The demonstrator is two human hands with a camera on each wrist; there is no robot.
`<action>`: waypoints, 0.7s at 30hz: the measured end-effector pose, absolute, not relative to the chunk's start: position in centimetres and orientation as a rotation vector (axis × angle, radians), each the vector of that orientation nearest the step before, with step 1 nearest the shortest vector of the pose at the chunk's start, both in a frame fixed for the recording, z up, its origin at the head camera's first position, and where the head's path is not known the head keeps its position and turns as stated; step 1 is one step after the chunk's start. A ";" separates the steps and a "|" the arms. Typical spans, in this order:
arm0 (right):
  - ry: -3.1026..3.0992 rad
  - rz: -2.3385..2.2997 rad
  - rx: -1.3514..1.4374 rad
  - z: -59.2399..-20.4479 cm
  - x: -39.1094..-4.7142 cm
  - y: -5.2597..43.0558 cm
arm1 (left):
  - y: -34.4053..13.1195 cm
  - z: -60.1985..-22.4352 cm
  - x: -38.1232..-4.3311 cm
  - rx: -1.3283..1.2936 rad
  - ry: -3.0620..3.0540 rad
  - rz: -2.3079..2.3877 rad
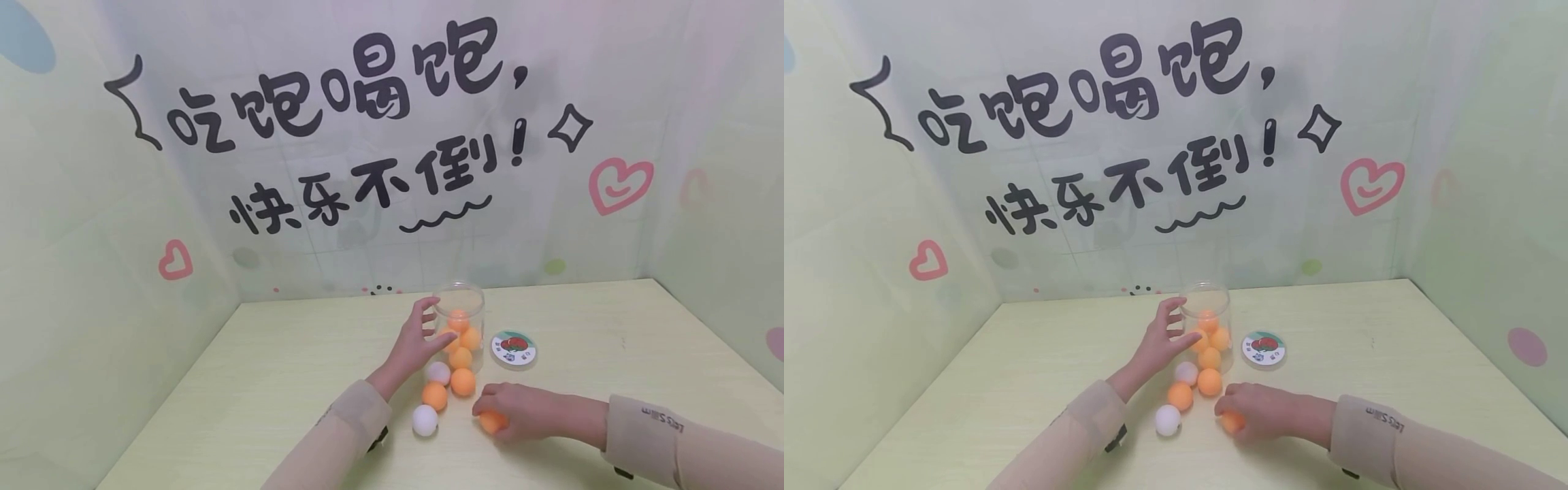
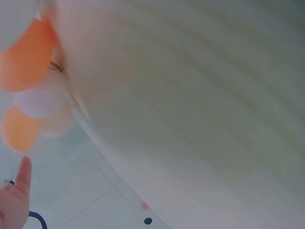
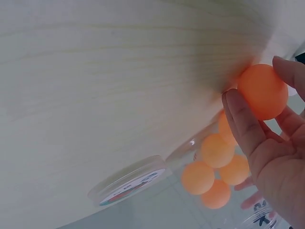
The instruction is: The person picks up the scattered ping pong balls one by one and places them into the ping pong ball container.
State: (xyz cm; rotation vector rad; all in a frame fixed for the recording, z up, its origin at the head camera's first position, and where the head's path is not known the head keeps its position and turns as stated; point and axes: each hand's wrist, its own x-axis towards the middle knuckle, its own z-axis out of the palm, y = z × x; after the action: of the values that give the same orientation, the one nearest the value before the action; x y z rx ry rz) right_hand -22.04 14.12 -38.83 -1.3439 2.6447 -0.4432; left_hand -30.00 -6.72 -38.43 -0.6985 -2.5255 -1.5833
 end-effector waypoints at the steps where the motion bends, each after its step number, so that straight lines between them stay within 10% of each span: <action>1: 2.644 -0.442 -1.346 -38.8 -22.0 14.1 | -6.7 -38.4 -30.0 -0.698 -2.525 -1.586; 21: 2.678 -0.394 -1.298 -36.3 -22.8 14.6 | -6.6 -38.5 -30.1 -0.687 -2.534 -1.582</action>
State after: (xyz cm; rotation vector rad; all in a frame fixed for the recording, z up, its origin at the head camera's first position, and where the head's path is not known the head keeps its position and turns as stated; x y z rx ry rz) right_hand -22.76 14.55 -36.33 -1.2975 2.6779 -0.3940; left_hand -30.10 -6.62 -38.49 -0.6866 -2.5341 -1.5823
